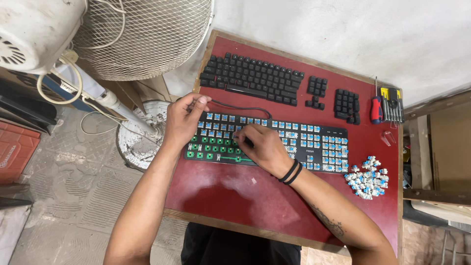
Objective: The person installs blue and white mechanical switches onto a keyboard PCB, picking them one by one from a pile and pressing them into place. The person works across the board, filling empty switch sockets until the entire PCB is populated.
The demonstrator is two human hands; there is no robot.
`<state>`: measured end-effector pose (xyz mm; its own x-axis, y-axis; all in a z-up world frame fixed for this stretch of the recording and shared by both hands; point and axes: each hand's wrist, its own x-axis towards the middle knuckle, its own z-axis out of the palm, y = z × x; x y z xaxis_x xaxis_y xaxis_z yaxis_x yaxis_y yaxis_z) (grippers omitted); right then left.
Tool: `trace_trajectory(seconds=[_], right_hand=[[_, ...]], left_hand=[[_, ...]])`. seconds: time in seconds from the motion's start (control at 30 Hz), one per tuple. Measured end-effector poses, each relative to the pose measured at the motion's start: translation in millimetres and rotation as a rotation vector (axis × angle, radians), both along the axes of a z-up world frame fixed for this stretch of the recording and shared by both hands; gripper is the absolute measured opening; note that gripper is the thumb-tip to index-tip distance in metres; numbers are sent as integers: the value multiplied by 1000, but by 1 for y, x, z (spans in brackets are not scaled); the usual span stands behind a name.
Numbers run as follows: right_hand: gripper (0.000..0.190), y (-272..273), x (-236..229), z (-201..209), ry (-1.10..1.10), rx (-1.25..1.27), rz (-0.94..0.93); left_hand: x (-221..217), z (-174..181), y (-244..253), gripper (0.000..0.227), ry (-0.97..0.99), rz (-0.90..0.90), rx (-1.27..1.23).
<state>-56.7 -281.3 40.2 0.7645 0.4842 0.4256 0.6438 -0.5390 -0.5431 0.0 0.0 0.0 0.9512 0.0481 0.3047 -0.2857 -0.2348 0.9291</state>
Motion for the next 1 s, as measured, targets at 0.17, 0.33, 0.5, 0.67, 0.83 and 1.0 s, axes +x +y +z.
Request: trace_trajectory(seconds=[0.17,0.33,0.5,0.67,0.83,1.0], right_hand=[[13,7,-1,3,-28,-77,-11],[13,1,9,6,48,-171,-34],[9,1,12,15,24,-328,-45],[9,-4,1,29,47,-336,-50],[12,-38,-28,58,97,-193,-98],[17,-117,-57,68,156,-90,-237]], left_hand=[[-1,4,1,27,1,-15,6],[-5,11,-2,26,-7,-11,13],[-5,10,-3,26,-21,-1,41],[-4,6,-1,25,-2,5,15],[-2,2,1,23,10,3,28],[0,-9,0,24,33,3,27]])
